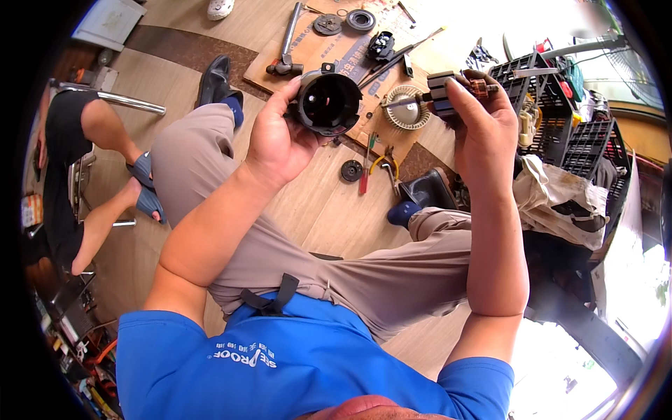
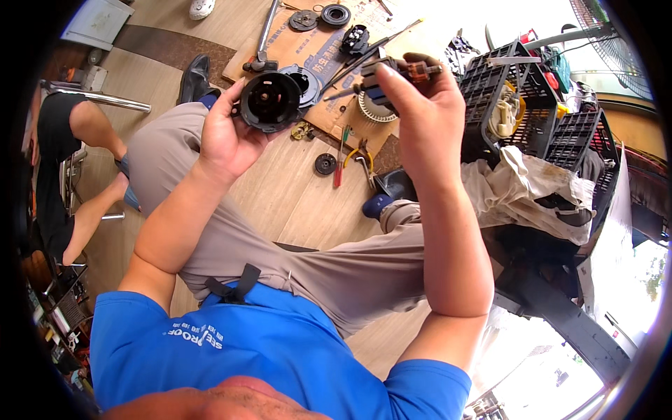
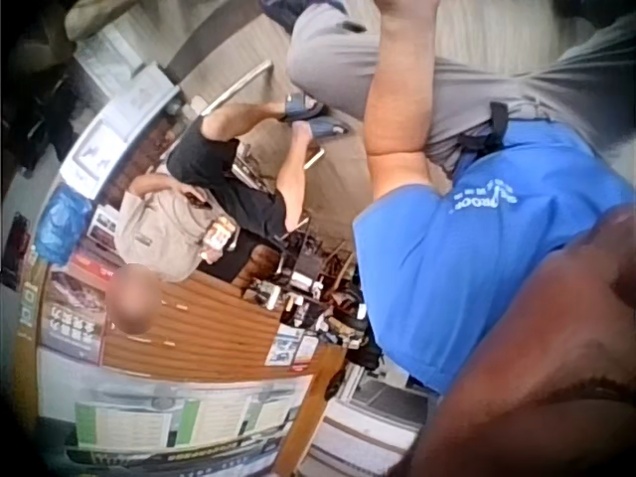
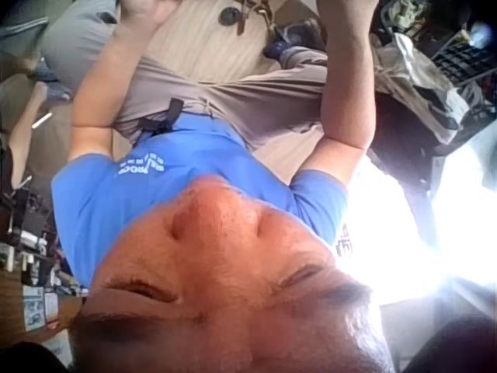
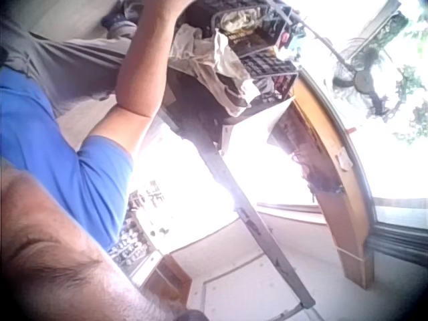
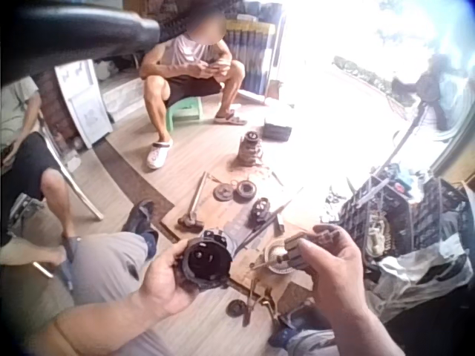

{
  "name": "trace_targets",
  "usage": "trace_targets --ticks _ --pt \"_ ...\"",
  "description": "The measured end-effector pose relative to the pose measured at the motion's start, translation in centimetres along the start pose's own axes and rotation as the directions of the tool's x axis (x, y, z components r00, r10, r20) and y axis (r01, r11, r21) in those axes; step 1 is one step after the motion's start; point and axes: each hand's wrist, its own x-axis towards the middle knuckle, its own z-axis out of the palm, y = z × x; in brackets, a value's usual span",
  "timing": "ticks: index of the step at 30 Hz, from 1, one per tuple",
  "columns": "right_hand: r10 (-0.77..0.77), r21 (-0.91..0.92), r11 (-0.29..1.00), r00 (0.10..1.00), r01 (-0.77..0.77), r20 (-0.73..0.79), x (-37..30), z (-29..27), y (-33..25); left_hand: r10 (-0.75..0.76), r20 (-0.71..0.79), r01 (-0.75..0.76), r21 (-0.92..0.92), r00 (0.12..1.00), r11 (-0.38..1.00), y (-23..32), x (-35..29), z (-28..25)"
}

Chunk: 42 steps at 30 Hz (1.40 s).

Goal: The person disassembles a blower motor component using pliers and by hand, removing wires and handling the motor housing and fan.

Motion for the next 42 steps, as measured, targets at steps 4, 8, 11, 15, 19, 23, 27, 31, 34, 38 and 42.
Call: trace_targets --ticks 4,8,11,15,19,23,27,31,34,38,42 --pt "0.137 0.169 0.976 0.99 -0.14 0.031 1.8 -2.4 1.7 0.036 0.011 -0.035 -0.062 0.999 0.997 0.7 0.0 0.4" --pt "0.354 0.313 0.884 0.934 -0.347 0.035 4.3 -5.0 5.1 0.054 0.107 -0.04 -0.132 0.993 0.991 1.4 0.6 -0.3" --pt "0.434 0.389 0.838 0.9 -0.382 -0.051 5.1 -5.8 6.6 0.174 0.164 -0.174 -0.012 0.971 0.985 0.7 1.5 -0.9" --pt "0.339 0.273 0.909 0.94 -0.315 -0.042 3.5 -4.3 4.8 0.319 -0.112 -0.212 0.541 0.941 0.814 -3.1 6.3 -4.2" --pt "0.274 0.271 0.926 0.962 -0.264 0.001 1.9 -1.5 3.1 0.425 -0.294 0.163 0.934 0.856 0.319 -7.8 10.7 -11.6" --pt "0.3 0.327 0.905 0.953 -0.27 -0.042 2.2 -1.3 3.2 0.408 -0.599 0.514 0.801 0.689 0.307 -13.1 12.9 -18.2" --pt "0.327 0.402 0.868 0.945 -0.293 -0.018 2.6 -2.8 4.6 0.314 -0.747 0.653 0.665 0.586 0.363 -17.7 12.2 -22.7" --pt "0.308 0.38 0.891 0.945 -0.246 -0.11 2.2 -4.1 4.9 0.358 -0.692 0.702 0.701 0.626 0.126 -19.3 12.2 -21.4" --pt "0.329 0.355 0.896 0.935 -0.265 -0.132 2.4 -3.5 4.8 0.393 -0.641 0.667 0.74 0.659 0.088 -19.1 13.4 -22.0" --pt "0.332 0.344 0.9 0.932 -0.267 -0.145 2.8 -3.3 4.5 0.419 -0.565 0.578 0.809 0.711 0.109 -19.8 15.1 -22.2" --pt "0.373 0.335 0.89 0.916 -0.308 -0.149 3.0 -3.0 4.7 0.43 -0.584 0.591 0.795 0.688 0.134 -19.9 15.6 -24.0"
